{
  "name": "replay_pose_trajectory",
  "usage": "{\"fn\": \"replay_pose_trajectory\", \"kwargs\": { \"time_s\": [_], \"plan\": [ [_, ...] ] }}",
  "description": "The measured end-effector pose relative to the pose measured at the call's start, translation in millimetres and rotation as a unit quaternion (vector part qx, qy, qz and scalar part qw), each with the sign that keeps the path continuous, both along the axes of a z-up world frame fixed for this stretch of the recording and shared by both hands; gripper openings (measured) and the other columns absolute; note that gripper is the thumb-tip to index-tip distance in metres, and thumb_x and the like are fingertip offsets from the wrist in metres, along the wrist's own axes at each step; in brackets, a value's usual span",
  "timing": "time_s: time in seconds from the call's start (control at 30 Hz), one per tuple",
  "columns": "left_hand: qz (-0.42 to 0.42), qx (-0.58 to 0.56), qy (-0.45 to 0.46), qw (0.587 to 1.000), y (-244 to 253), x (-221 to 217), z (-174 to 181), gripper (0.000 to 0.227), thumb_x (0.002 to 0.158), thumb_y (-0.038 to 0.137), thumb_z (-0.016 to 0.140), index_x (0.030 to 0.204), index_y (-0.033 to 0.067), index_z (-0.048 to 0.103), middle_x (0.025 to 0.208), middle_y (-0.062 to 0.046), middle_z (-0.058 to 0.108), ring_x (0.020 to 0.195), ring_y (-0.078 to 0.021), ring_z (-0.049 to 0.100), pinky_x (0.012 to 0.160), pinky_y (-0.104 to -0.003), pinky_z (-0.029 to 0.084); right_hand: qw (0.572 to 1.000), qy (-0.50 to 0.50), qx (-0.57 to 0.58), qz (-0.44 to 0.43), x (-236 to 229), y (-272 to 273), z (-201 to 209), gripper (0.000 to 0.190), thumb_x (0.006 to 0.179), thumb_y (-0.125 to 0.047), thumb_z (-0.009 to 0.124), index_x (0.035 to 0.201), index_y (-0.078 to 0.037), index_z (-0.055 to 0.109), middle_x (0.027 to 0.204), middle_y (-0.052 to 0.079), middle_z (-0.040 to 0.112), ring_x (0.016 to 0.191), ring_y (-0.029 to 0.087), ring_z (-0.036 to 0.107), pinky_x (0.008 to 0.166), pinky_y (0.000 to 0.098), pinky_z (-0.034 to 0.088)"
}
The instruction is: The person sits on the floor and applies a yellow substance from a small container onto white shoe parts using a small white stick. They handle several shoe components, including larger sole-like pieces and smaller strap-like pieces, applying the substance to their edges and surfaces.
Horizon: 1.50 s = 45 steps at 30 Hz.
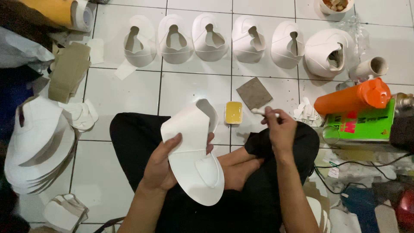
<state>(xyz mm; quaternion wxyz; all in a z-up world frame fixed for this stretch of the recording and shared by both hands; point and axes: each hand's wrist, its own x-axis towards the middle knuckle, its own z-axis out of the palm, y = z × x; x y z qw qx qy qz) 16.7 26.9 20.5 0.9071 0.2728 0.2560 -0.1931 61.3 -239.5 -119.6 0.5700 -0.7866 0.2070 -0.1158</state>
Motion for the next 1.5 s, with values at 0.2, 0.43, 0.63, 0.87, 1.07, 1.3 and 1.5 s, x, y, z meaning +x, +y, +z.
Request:
{"fn": "replay_pose_trajectory", "kwargs": {
  "time_s": [0.2,0.43,0.63,0.87,1.07,1.3,1.5],
  "plan": [
    [-0.063,0.052,-0.082,0.993,-6,-26,-32,0.045,0.079,0.006,0.064,0.121,-0.0076,0.054,0.107,-0.023,0.066,0.088,-0.0319,0.065,0.076,-0.045,0.055,0.967,-0.137,0.202,0.075,-42,-9,95,0.021,0.081,-0.013,0.069,0.095,0.0,0.061,0.081,0.007,0.062,0.066,0.014,0.063,0.057,0.0135,0.045],
    [-0.063,0.121,-0.106,0.985,-26,-42,-13,0.071,0.074,0.008,0.068,0.137,0.009,0.036,0.122,-0.015,0.061,0.106,-0.0253,0.06,0.084,-0.038,0.053,0.95,-0.18,0.102,0.232,-71,26,135,0.019,0.08,-0.018,0.068,0.09,-0.002,0.065,0.083,0.008,0.064,0.082,0.02,0.054,0.075,0.0293,0.044],
    [-0.079,0.158,-0.066,0.982,-28,-52,-16,0.051,0.071,0.012,0.072,0.118,-0.0067,0.062,0.108,-0.02,0.072,0.093,-0.0281,0.067,0.078,-0.04,0.056,0.944,-0.228,0.043,0.234,-72,35,141,0.015,0.082,-0.016,0.066,0.09,-0.003,0.063,0.082,0.008,0.064,0.073,0.018,0.053,0.068,0.027,0.043],
    [-0.089,0.143,-0.068,0.983,-28,-52,-11,0.055,0.071,0.011,0.072,0.121,-0.0046,0.06,0.111,-0.02,0.071,0.097,-0.0285,0.067,0.08,-0.04,0.056,0.945,-0.229,0.009,0.234,-70,36,144,0.014,0.08,-0.013,0.065,0.087,-0.001,0.063,0.079,0.009,0.063,0.07,0.019,0.053,0.066,0.0272,0.043],
    [-0.084,0.137,-0.079,0.984,-29,-55,-16,0.049,0.073,0.01,0.071,0.118,-0.0066,0.062,0.108,-0.02,0.072,0.093,-0.0274,0.067,0.077,-0.039,0.055,0.939,-0.233,-0.007,0.251,-71,35,146,0.014,0.081,-0.015,0.065,0.086,-0.002,0.064,0.077,0.007,0.064,0.067,0.018,0.053,0.064,0.027,0.043],
    [-0.098,0.126,-0.079,0.984,-30,-55,-15,0.049,0.073,0.01,0.071,0.118,-0.0073,0.061,0.11,-0.02,0.071,0.096,-0.0287,0.067,0.078,-0.04,0.055,0.947,-0.216,0.024,0.236,-67,34,146,0.011,0.081,-0.008,0.064,0.088,0.001,0.063,0.081,0.011,0.062,0.073,0.019,0.055,0.067,0.0251,0.045],
    [-0.088,0.101,-0.069,0.988,-30,-52,-7,0.057,0.074,0.009,0.069,0.127,-0.0045,0.054,0.117,-0.022,0.067,0.102,-0.0314,0.065,0.082,-0.043,0.055,0.94,-0.242,0.015,0.238,-69,36,142,0.015,0.08,-0.012,0.066,0.086,0.001,0.063,0.079,0.012,0.065,0.067,0.02,0.055,0.064,0.0266,0.044]
  ]
}}
